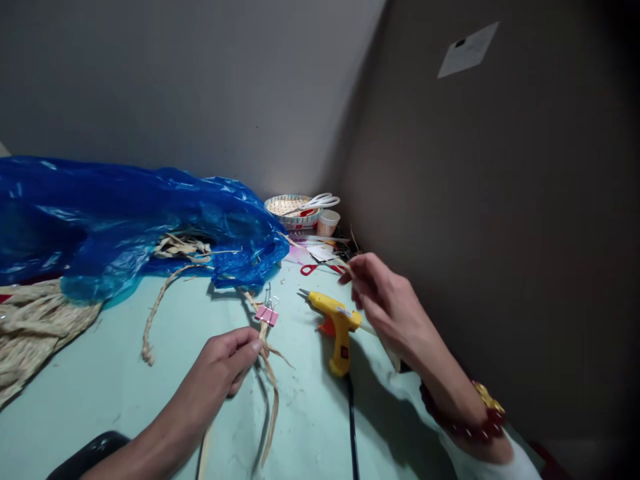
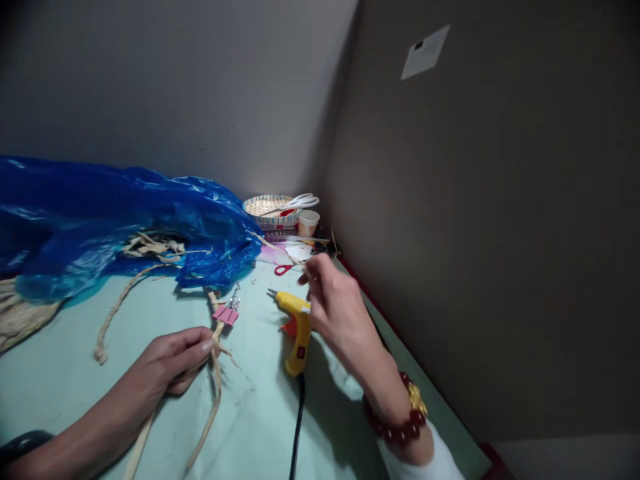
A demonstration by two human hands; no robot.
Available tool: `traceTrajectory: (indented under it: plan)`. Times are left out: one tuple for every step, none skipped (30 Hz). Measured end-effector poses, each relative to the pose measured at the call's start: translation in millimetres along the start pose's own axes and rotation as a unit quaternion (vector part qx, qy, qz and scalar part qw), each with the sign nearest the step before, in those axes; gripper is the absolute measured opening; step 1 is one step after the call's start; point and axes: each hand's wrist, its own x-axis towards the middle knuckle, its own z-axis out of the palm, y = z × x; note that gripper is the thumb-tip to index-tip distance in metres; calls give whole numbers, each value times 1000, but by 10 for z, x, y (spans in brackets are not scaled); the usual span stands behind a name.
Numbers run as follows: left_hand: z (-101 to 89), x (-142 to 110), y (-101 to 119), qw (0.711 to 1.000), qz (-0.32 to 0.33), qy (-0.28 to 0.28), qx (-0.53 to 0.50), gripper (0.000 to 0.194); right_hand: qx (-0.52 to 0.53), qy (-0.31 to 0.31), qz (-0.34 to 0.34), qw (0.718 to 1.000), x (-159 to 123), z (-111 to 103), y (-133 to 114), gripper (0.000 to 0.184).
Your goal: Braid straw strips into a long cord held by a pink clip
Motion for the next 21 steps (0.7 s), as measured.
traceTrajectory:
  plan:
    - [0,2,-4,1000,2,-3,-6,32,91,-22,-32,995,-57,7,-123,17]
    - [-1,3,-9,1000,3,-6,-13,32,150,-54,-61,985,-113,32,-239,15]
    - [-3,3,-16,1000,5,-8,-19,32,177,-91,-81,977,-166,68,-341,13]
    - [-4,4,-22,1000,5,-12,-25,31,190,-125,-95,969,-212,113,-425,16]
    - [-6,5,-29,999,4,-14,-29,30,192,-152,-101,964,-249,160,-491,20]
    - [-8,6,-34,999,3,-17,-32,29,182,-174,-100,963,-277,207,-538,22]
    - [-10,7,-40,999,1,-20,-34,28,166,-189,-93,963,-297,250,-570,21]
    - [-11,7,-44,999,-2,-23,-35,28,143,-197,-84,966,-310,289,-589,18]
    - [-12,7,-48,999,-5,-25,-35,28,114,-202,-74,970,-317,324,-598,14]
    - [-12,6,-51,999,-6,-26,-34,28,85,-203,-66,973,-320,355,-600,9]
    - [-11,4,-52,999,-9,-24,-32,27,59,-202,-63,976,-321,383,-596,5]
    - [-10,1,-51,999,-11,-21,-29,26,35,-202,-61,977,-320,408,-588,5]
    - [-8,-4,-48,1000,-11,-17,-24,26,17,-199,-62,978,-318,430,-578,8]
    - [-6,-9,-44,1000,-10,-12,-17,26,4,-196,-66,978,-314,449,-566,10]
    - [-4,-14,-38,1000,-8,-7,-9,26,-3,-195,-70,978,-310,466,-555,9]
    - [-3,-19,-32,1000,-5,-4,-3,27,-5,-195,-76,978,-304,480,-544,6]
    - [-2,-23,-27,1000,-2,-2,3,27,-4,-196,-81,977,-297,490,-535,7]
    - [-3,-26,-23,1000,2,0,9,27,-1,-198,-83,977,-289,497,-530,13]
    - [-5,-27,-21,1000,6,2,15,26,6,-201,-85,976,-280,500,-527,18]
    - [-9,-28,-21,1000,12,5,22,26,15,-204,-85,975,-269,501,-527,23]
    - [-13,-28,-23,999,18,7,29,25,25,-205,-86,975,-258,498,-531,26]
